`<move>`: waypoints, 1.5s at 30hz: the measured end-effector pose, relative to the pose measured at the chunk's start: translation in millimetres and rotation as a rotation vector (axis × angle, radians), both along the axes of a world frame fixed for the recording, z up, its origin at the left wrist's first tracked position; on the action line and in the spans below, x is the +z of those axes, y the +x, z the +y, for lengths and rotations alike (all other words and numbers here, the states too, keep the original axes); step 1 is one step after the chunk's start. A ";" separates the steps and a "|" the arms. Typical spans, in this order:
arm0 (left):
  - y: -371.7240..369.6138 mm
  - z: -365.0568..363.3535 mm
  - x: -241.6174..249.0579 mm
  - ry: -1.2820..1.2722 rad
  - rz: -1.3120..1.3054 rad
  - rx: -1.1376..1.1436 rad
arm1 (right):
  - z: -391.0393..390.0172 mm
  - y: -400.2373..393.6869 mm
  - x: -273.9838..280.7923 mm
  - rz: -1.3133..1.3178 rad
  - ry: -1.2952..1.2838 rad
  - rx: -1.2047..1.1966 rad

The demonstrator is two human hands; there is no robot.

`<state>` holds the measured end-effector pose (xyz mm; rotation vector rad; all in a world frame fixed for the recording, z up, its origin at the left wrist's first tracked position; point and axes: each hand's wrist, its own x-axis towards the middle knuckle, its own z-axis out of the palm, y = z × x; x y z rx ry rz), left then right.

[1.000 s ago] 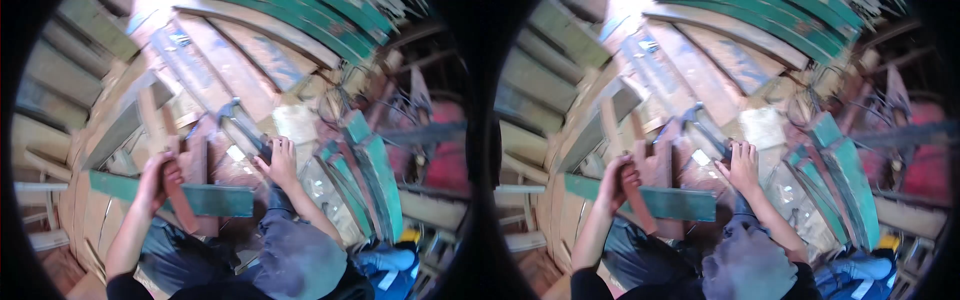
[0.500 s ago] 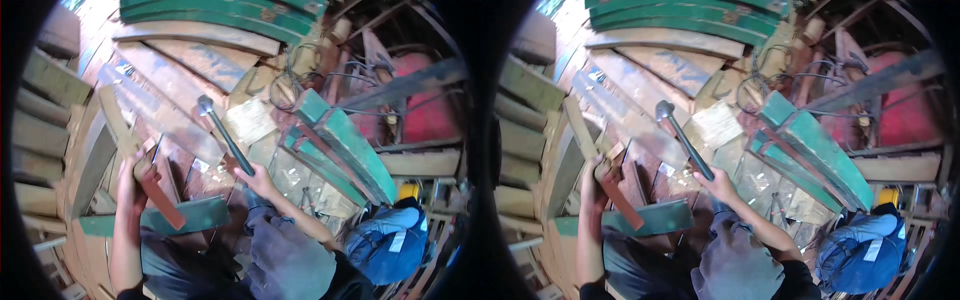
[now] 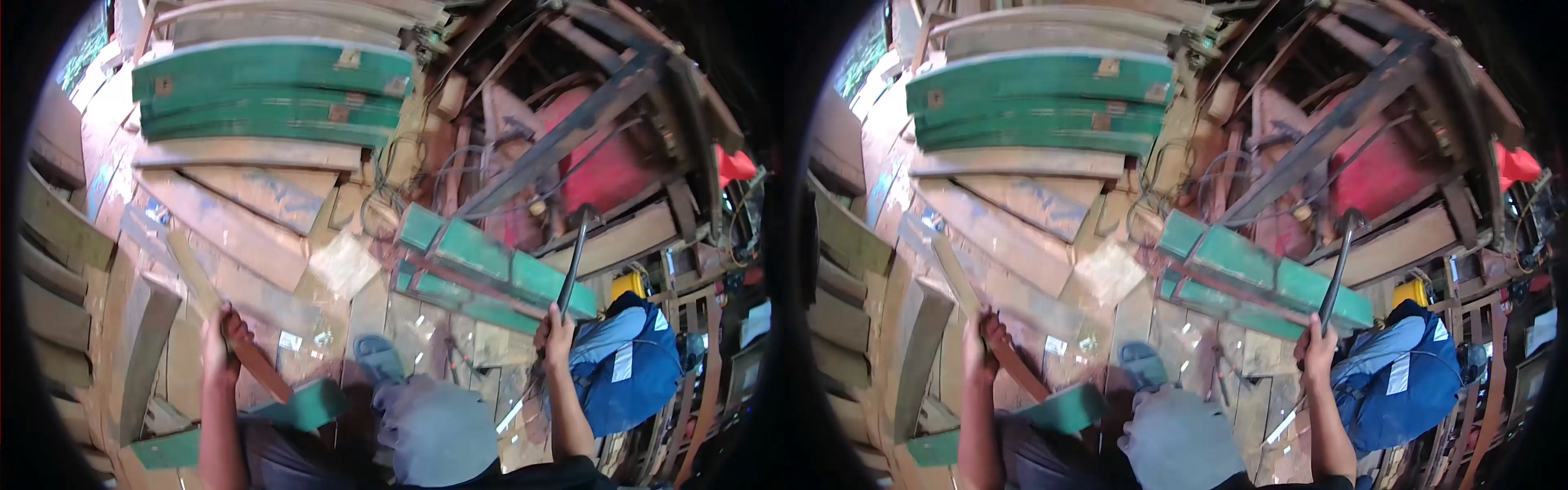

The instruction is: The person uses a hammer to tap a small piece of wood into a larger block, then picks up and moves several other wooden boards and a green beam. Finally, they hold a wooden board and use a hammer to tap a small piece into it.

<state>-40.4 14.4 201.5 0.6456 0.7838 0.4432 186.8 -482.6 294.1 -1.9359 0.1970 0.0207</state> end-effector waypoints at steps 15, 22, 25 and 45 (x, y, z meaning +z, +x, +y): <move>28.5 8.8 -113.2 0.085 0.087 0.079 | 9.3 -14.8 332.7 -1.180 -0.600 0.089; 2.1 28.2 -141.2 0.104 0.050 0.077 | 19.9 127.8 529.4 -1.081 -0.914 0.103; -6.8 33.4 -149.3 0.168 0.092 0.061 | 50.5 131.3 551.7 -0.848 -1.082 0.154; -28.4 -5.9 -96.5 0.181 0.021 0.137 | 211.7 0.2 412.2 -1.186 -0.556 1.069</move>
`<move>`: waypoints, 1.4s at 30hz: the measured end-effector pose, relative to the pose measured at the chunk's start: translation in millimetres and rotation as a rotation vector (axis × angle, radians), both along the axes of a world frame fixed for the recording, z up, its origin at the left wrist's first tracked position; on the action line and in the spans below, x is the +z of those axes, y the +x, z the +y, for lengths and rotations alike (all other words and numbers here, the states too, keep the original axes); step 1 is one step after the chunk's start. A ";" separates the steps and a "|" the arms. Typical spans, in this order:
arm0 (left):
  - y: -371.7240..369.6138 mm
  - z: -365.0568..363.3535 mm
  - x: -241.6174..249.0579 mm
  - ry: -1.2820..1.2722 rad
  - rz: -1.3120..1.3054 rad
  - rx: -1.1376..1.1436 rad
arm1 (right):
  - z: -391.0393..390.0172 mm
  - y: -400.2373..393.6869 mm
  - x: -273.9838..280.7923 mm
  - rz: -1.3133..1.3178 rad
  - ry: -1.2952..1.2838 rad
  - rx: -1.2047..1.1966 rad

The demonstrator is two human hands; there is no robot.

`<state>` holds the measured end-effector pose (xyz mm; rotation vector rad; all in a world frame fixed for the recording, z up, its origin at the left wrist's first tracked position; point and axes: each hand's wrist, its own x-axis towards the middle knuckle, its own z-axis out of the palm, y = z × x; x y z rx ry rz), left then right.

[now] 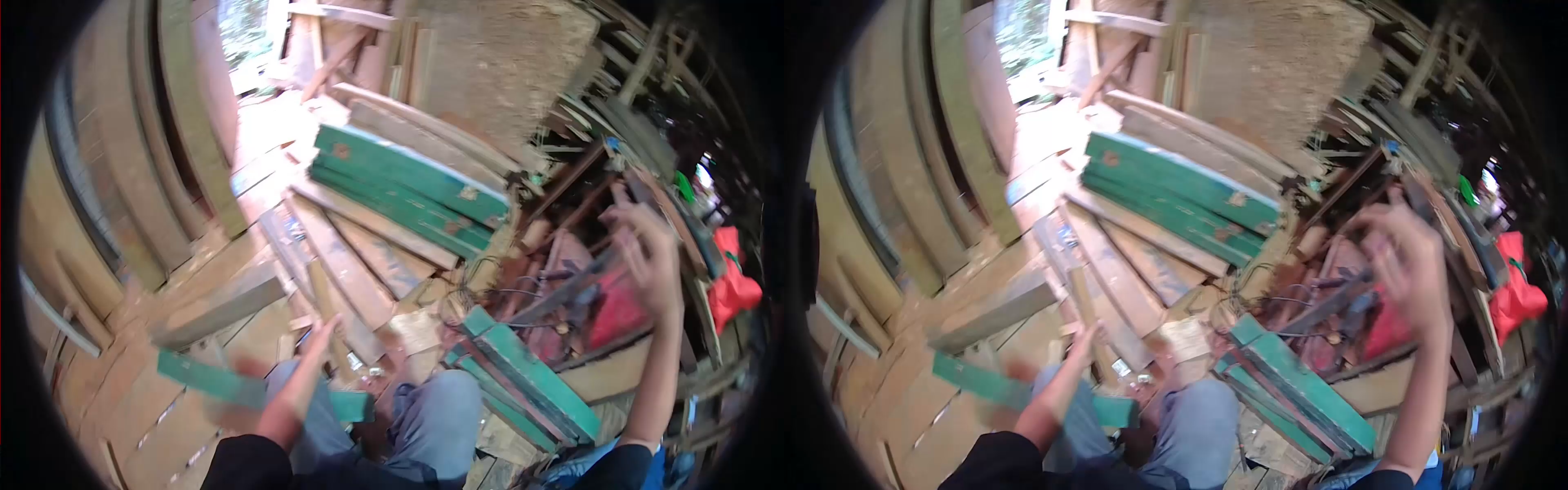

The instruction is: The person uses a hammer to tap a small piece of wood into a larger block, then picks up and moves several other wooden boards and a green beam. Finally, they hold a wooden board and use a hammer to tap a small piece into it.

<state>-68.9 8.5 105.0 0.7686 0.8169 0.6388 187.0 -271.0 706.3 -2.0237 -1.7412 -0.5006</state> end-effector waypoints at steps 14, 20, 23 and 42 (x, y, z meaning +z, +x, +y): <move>-8.8 -57.8 69.4 0.145 0.129 0.007 | 180.6 -41.3 -394.0 0.329 -0.894 0.364; 10.3 -68.0 46.9 0.451 -0.057 -0.431 | 188.0 -17.4 -409.7 0.329 -0.827 0.336; -10.5 -69.8 95.1 0.536 0.072 -0.465 | 183.7 -33.5 -343.5 0.538 -0.430 0.257; -328.1 -176.5 -38.8 0.621 1.654 -0.280 | 185.9 30.5 -432.5 0.936 -0.412 0.203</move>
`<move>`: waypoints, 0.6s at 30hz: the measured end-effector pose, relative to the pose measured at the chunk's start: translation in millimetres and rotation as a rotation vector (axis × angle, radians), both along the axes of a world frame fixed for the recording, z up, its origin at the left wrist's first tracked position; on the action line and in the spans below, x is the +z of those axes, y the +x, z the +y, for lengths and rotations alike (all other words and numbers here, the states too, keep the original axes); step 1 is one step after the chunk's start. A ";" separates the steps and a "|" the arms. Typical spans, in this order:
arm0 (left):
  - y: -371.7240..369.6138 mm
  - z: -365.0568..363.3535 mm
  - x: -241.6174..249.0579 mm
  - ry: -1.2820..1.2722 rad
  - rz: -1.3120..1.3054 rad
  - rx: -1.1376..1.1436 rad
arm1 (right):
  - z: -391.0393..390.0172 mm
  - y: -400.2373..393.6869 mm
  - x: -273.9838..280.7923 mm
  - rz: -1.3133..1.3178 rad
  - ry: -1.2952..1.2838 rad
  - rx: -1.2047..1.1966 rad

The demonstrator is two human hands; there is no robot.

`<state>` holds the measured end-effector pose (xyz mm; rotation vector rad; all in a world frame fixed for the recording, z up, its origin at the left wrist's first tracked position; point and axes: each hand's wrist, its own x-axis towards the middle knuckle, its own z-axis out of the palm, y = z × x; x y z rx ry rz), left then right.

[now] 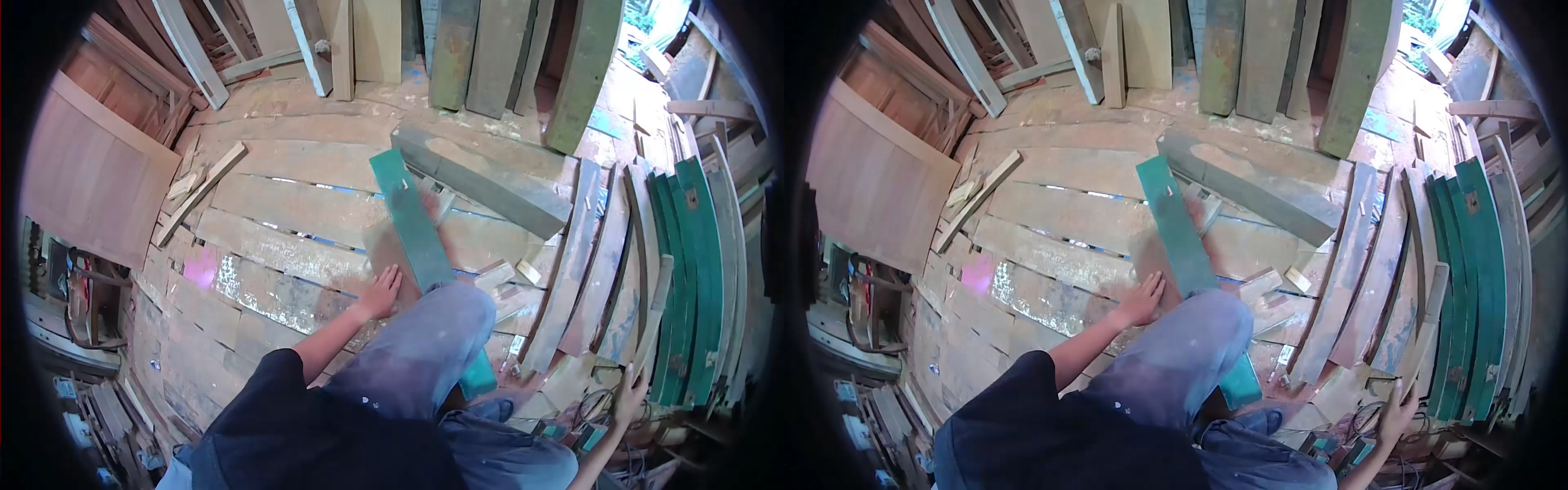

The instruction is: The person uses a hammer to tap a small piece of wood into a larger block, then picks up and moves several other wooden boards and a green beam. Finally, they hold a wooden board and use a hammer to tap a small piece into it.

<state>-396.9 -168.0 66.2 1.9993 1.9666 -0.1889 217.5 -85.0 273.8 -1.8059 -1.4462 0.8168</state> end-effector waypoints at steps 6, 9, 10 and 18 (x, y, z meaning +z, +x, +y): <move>4.2 -13.9 -35.8 0.116 0.076 0.022 | 11.1 -18.5 -25.2 -0.029 -0.214 0.116; -21.3 10.0 32.8 0.072 -0.239 0.334 | 16.8 -19.6 -29.1 -0.050 -0.262 0.188; -31.2 17.9 39.0 0.103 -0.380 0.597 | 14.7 -22.2 -26.8 -0.037 -0.266 0.195; -85.2 40.9 -69.9 0.095 -1.273 1.251 | 2.9 -60.7 -1.7 -0.039 -0.379 0.135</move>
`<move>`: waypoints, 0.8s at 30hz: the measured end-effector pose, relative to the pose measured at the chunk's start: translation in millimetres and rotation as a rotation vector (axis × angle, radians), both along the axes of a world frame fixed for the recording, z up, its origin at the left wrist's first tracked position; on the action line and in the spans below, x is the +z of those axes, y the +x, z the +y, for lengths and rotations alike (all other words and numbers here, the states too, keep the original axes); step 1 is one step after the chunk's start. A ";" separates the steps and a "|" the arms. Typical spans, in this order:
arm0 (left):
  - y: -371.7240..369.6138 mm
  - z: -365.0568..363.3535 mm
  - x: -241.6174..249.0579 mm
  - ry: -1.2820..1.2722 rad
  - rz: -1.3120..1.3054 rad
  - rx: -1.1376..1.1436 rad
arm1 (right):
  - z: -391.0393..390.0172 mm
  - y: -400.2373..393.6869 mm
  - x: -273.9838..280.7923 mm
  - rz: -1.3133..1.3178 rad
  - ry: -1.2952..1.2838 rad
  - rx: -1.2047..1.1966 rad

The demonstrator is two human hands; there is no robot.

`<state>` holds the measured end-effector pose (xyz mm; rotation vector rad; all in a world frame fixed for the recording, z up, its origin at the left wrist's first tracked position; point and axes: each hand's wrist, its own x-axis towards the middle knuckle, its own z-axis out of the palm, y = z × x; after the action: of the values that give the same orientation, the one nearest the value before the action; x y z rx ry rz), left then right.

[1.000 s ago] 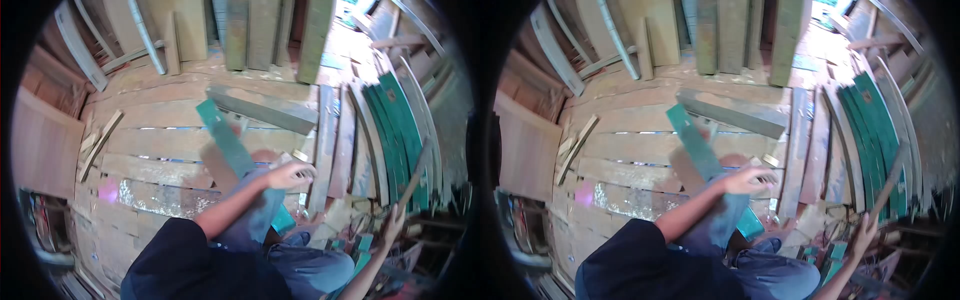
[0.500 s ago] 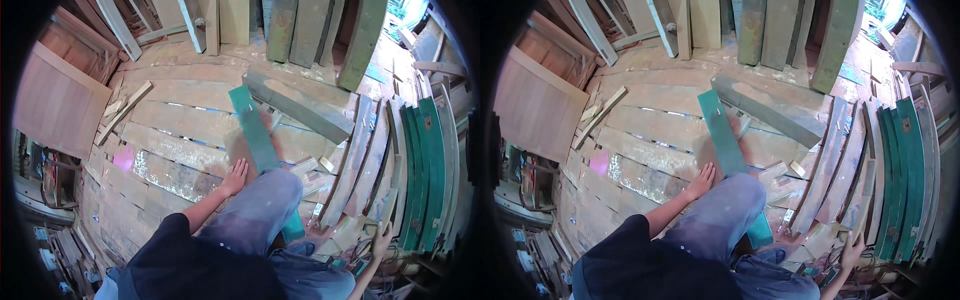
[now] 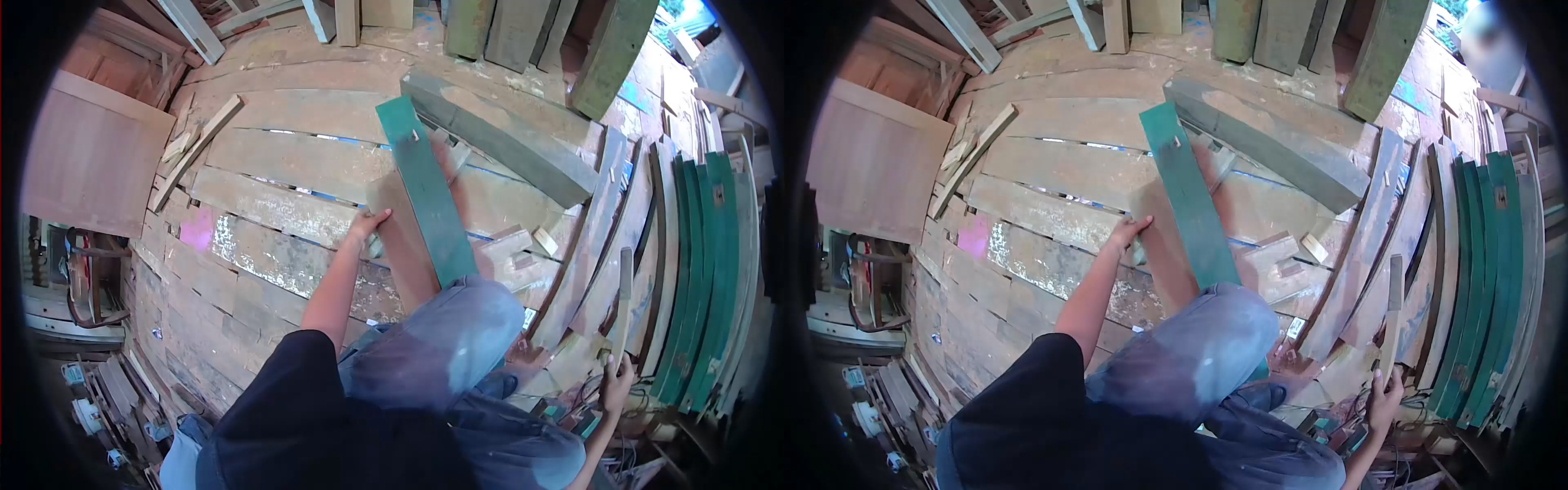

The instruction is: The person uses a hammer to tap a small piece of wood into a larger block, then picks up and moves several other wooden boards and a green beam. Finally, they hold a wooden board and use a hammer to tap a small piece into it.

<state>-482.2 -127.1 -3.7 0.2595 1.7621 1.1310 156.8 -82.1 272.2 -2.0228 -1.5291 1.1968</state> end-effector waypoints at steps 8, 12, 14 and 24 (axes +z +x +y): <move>11.2 -13.7 102.6 0.124 0.025 0.341 | -9.4 29.1 -37.0 0.081 0.021 0.061; -23.1 -9.5 167.1 0.378 0.195 0.545 | -8.6 22.7 -32.7 0.068 0.000 0.052; -43.2 -16.2 218.3 0.448 0.295 0.494 | -7.3 23.1 -32.4 0.081 0.016 0.072; -63.7 -43.0 355.8 0.861 0.558 0.402 | 3.7 2.7 -19.1 0.110 0.029 0.067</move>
<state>-545.8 -170.1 352.1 0.8233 1.7175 2.2548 159.4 -78.4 253.1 -1.8684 -1.5629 1.2810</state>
